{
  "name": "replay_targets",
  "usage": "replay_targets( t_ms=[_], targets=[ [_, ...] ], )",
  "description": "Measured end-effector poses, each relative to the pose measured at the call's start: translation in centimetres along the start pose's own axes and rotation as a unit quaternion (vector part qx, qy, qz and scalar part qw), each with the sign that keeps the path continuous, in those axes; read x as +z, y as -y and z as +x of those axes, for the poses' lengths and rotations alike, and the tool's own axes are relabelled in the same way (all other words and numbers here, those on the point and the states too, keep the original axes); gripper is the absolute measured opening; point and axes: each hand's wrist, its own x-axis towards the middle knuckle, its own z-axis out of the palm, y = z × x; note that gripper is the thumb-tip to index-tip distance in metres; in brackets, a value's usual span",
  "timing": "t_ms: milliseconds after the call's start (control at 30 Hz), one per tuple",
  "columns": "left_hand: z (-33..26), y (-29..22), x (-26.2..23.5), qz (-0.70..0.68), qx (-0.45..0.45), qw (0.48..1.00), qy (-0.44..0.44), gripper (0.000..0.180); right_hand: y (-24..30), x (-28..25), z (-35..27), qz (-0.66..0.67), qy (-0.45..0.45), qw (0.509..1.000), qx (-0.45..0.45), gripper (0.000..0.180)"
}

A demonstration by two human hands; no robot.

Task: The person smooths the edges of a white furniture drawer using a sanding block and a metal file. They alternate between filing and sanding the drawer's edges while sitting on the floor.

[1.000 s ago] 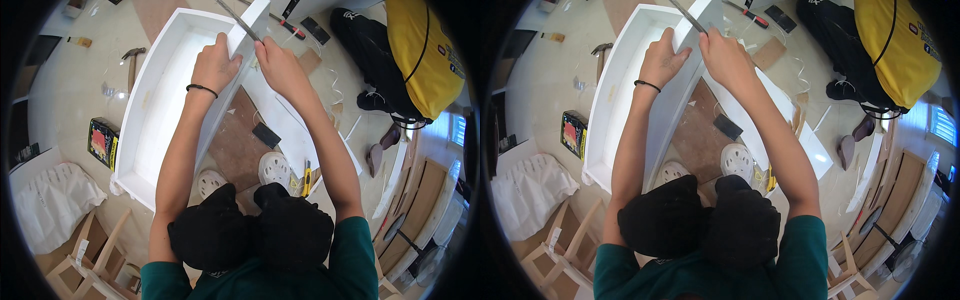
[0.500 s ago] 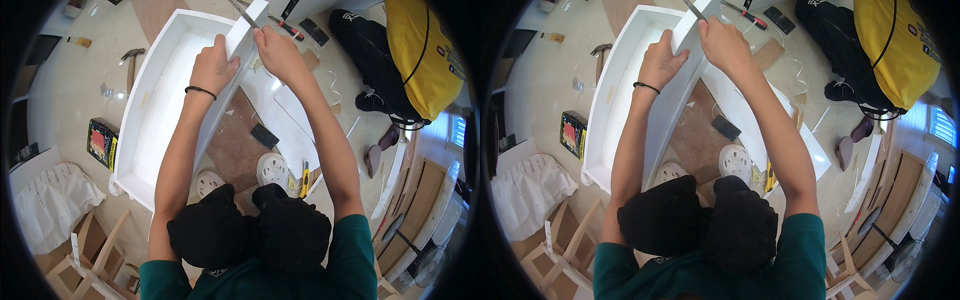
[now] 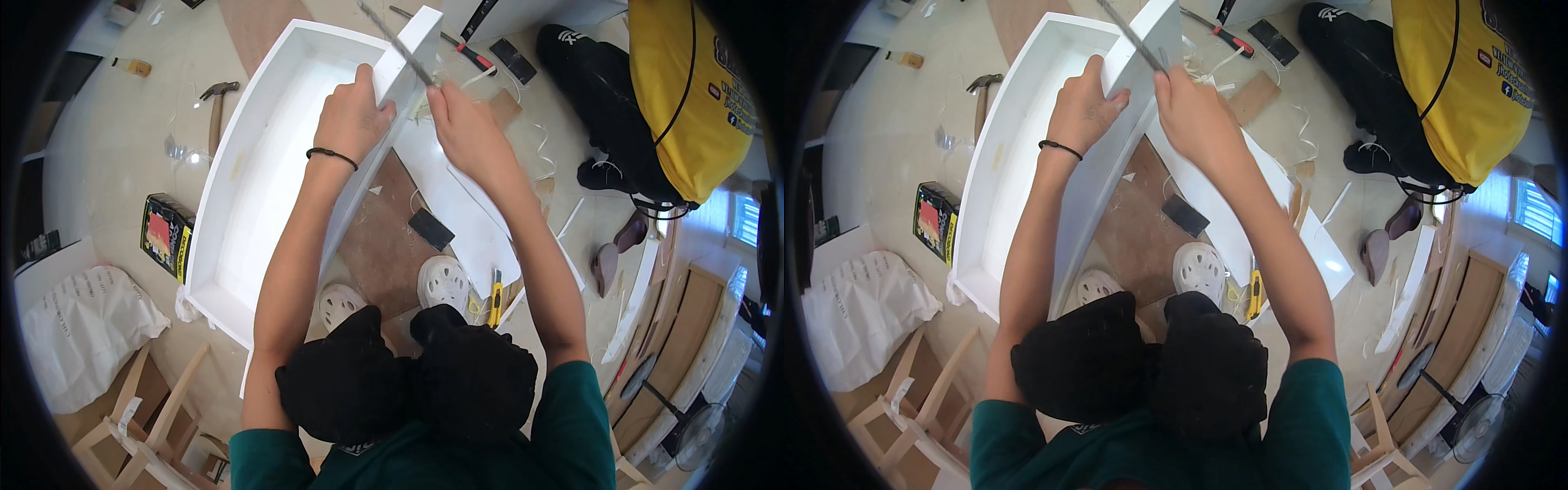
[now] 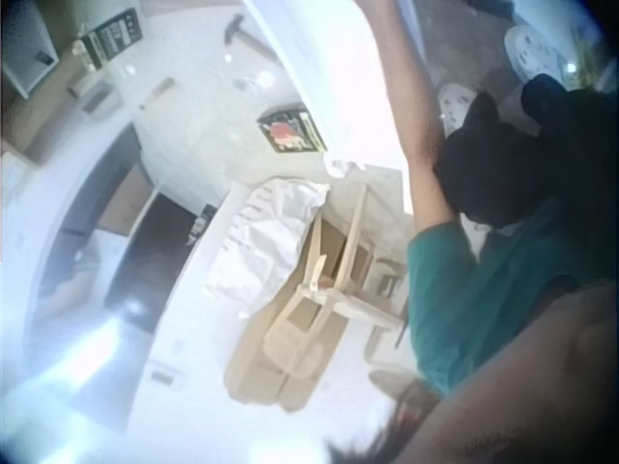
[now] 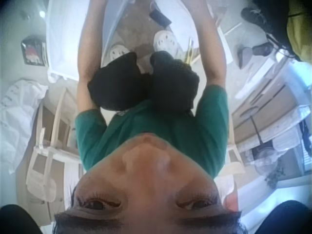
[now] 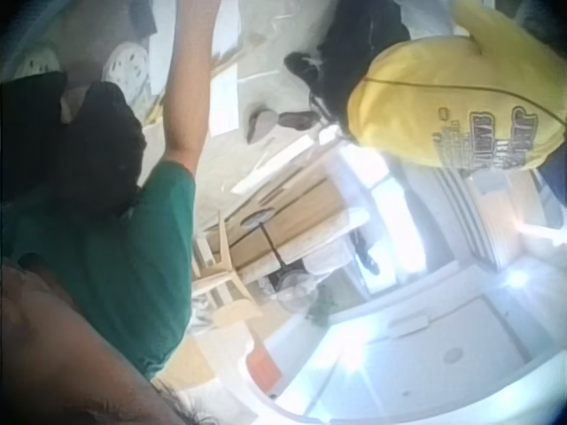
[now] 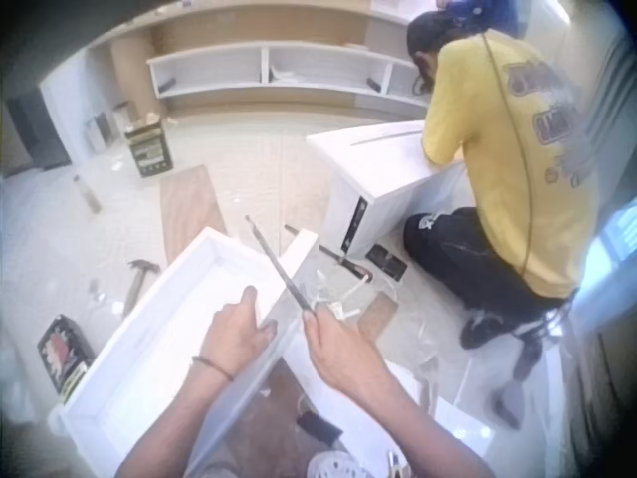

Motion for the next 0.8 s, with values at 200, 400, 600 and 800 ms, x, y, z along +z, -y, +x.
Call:
replay_targets(
  t_ms=[200,400,600,800],
  targets=[
    [0.4,-1.0,-0.2,-0.008,-0.006,0.999,0.036,0.035,-0.7,-0.6,2.1,-0.021,0.000,1.000,-0.008,0.042],
    [-0.1,-0.9,-0.4,0.004,-0.002,1.000,0.021,0.034,-0.3,-0.7,-0.9,-0.011,0.007,1.000,0.013,0.045],
    [0.5,-0.3,0.5,-0.011,0.021,1.000,0.001,0.037,-0.6,-0.4,2.5,-0.047,-0.011,0.999,-0.019,0.042],
    [0.1,0.2,0.5,0.002,0.020,1.000,-0.008,0.038,1.1,-1.4,-3.0,-0.030,0.034,0.998,0.051,0.043]
  ],
)
